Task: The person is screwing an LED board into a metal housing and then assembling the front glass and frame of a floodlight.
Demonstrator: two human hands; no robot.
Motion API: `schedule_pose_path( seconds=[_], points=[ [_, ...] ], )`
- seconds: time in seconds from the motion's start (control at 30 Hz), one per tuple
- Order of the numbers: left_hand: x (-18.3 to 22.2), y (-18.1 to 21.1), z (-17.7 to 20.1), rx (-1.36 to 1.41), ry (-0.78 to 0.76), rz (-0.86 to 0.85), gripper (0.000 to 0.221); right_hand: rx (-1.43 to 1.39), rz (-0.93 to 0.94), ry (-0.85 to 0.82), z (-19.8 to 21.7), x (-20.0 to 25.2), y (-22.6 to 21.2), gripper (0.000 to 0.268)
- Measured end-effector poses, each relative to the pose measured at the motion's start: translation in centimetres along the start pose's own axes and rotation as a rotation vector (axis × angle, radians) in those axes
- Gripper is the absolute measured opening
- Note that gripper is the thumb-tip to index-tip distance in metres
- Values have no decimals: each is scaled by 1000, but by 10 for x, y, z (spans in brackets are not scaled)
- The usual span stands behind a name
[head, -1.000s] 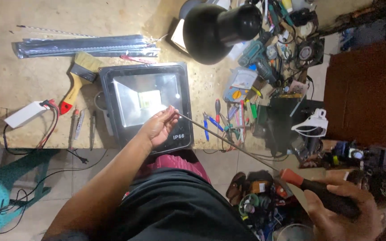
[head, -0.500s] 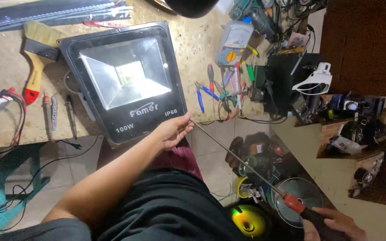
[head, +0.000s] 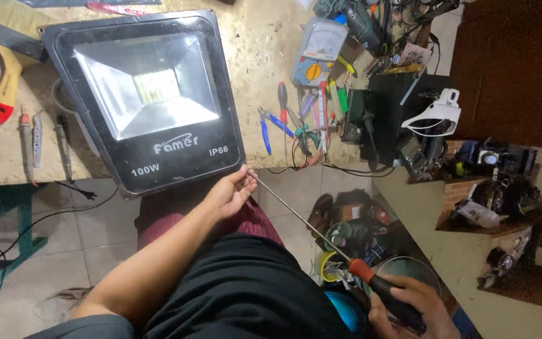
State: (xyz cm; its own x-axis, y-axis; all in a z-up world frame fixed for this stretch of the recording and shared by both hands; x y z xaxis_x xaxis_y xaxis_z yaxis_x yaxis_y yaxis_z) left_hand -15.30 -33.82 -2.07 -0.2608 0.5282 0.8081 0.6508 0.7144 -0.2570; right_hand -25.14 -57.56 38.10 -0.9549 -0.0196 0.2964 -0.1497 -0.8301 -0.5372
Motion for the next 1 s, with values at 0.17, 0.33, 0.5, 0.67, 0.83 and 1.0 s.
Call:
schedule_pose_path(
  seconds=[0.17,0.33,0.5,0.67,0.83,1.0],
  points=[
    [3,-3,6,54,171,-72,25,188,77,96,-14,-19,-22,51],
    [35,14,-12,-87,253,-276,31,188,111,-59,-7,-19,14,60],
    [31,17,-11,-276,373,-380,30,375,75,159,-15,-30,-26,44],
    [-5,6,10,-287,372,-464,26,369,36,131,-20,-34,-24,41],
    [-22,0,16,-222,363,-533,36,272,-68,-5,-22,-42,-34,50],
    [0,4,0,-176,279,-472,41,315,7,7,-25,-55,-68,30]
  ],
)
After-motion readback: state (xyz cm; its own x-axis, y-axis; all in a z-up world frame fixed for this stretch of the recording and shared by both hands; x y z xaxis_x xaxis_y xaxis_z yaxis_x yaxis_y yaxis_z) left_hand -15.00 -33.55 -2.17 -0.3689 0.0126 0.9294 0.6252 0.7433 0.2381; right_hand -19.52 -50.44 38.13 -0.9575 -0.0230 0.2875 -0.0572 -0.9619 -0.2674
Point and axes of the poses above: each hand's wrist, its own x-axis away from the middle knuckle, its own z-axis out of the back of the hand, y = z × x, the point moved 3 cm from there along -x, towards the middle knuckle
